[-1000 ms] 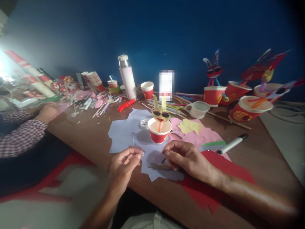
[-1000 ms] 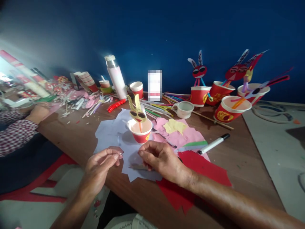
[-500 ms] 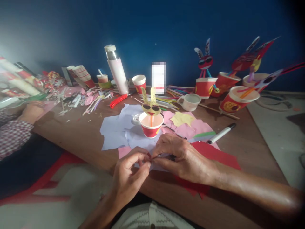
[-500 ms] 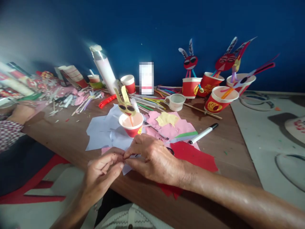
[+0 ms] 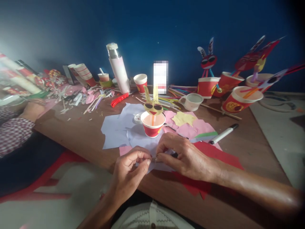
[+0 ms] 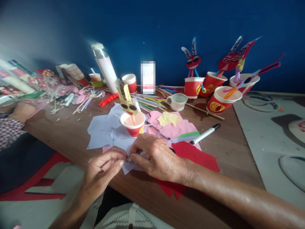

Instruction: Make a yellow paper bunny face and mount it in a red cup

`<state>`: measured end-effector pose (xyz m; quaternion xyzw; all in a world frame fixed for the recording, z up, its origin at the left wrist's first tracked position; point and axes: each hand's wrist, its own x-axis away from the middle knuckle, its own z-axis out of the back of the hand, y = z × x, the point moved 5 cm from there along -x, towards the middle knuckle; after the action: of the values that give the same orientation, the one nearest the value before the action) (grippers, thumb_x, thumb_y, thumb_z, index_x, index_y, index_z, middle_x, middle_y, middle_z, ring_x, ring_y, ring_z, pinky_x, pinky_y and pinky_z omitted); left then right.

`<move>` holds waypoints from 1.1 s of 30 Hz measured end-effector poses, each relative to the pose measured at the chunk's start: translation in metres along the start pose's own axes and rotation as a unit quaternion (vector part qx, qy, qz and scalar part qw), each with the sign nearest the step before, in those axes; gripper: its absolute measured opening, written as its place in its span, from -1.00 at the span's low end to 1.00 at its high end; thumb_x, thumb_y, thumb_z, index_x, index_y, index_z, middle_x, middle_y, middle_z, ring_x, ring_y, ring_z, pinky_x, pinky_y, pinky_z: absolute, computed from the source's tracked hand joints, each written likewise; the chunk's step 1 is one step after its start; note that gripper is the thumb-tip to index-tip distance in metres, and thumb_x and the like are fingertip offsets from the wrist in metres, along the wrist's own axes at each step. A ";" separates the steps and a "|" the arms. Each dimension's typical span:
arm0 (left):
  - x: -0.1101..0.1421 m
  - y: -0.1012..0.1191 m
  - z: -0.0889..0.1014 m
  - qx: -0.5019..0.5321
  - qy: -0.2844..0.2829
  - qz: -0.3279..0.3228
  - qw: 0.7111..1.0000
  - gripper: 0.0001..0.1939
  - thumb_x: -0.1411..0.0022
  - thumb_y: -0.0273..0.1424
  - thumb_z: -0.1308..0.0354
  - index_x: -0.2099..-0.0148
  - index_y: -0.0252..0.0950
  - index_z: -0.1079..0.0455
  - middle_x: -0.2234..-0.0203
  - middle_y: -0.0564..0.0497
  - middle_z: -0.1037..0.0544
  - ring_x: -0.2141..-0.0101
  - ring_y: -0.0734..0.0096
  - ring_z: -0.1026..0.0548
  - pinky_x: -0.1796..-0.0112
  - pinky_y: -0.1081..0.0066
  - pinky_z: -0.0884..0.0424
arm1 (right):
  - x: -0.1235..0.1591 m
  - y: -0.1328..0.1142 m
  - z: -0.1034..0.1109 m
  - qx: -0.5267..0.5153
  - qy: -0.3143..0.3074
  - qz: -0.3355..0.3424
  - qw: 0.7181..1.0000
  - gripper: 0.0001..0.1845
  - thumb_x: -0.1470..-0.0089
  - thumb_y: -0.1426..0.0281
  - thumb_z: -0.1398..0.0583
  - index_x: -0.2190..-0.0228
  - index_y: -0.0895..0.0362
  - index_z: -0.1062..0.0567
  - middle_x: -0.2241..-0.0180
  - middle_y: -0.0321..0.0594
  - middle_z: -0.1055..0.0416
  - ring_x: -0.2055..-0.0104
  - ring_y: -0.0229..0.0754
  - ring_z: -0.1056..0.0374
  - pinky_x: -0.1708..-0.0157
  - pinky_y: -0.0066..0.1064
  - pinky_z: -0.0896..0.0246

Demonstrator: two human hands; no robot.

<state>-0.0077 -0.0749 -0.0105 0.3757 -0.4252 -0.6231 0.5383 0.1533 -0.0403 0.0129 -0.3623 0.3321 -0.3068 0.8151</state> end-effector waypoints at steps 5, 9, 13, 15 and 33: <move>-0.007 -0.003 0.022 0.028 0.086 0.016 0.996 -0.87 -0.16 -0.35 -0.15 0.37 -0.29 -0.45 0.43 0.05 -0.49 0.44 0.47 -0.43 0.39 0.53 -0.36 | 0.001 0.001 0.000 -0.043 -0.005 -0.013 0.999 -0.82 -0.11 0.42 -0.21 0.52 0.16 -0.40 0.52 -0.35 -0.31 0.47 -0.32 -0.20 0.42 -0.43 -0.12; -0.015 -0.008 0.038 0.053 0.143 0.004 0.988 -0.82 -0.18 -0.29 -0.16 0.39 -0.29 -0.45 0.43 0.05 -0.47 0.37 0.43 -0.43 0.34 0.52 -0.38 | 0.002 0.000 -0.005 -0.033 -0.032 0.013 0.999 -0.86 -0.09 0.44 -0.23 0.50 0.17 -0.47 0.53 -0.33 -0.37 0.47 -0.31 -0.25 0.40 -0.42 -0.14; -0.025 -0.017 0.044 0.019 0.152 0.006 0.988 -0.82 -0.17 -0.27 -0.19 0.29 -0.29 -0.47 0.36 0.03 -0.49 0.32 0.41 -0.44 0.31 0.50 -0.36 | 0.002 -0.002 -0.009 -0.028 -0.063 0.035 0.997 -0.83 -0.17 0.44 -0.16 0.41 0.19 -0.53 0.46 -0.24 -0.45 0.42 -0.29 -0.32 0.34 -0.40 -0.17; -0.031 -0.020 0.045 0.009 0.148 0.004 0.989 -0.79 -0.18 -0.25 -0.18 0.25 -0.30 -0.46 0.33 0.00 -0.50 0.29 0.37 -0.45 0.29 0.47 -0.37 | 0.002 -0.001 -0.008 -0.019 -0.061 0.019 0.998 -0.83 -0.16 0.44 -0.17 0.44 0.20 -0.52 0.48 -0.26 -0.44 0.45 -0.30 -0.30 0.35 -0.41 -0.16; -0.048 -0.034 0.041 0.035 0.133 0.075 0.988 -0.64 -0.09 -0.15 -0.24 0.14 -0.28 -0.45 0.34 -0.01 -0.54 0.40 0.43 -0.45 0.35 0.51 -0.40 | -0.002 -0.004 0.001 0.026 -0.022 0.051 0.998 -0.91 -0.06 0.51 -0.18 0.47 0.17 -0.45 0.49 -0.30 -0.39 0.46 -0.31 -0.23 0.36 -0.42 -0.13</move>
<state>-0.0509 -0.0200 -0.0269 0.4406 -0.3987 -0.5101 0.6219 0.1520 -0.0409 0.0172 -0.3307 0.3237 -0.2651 0.8459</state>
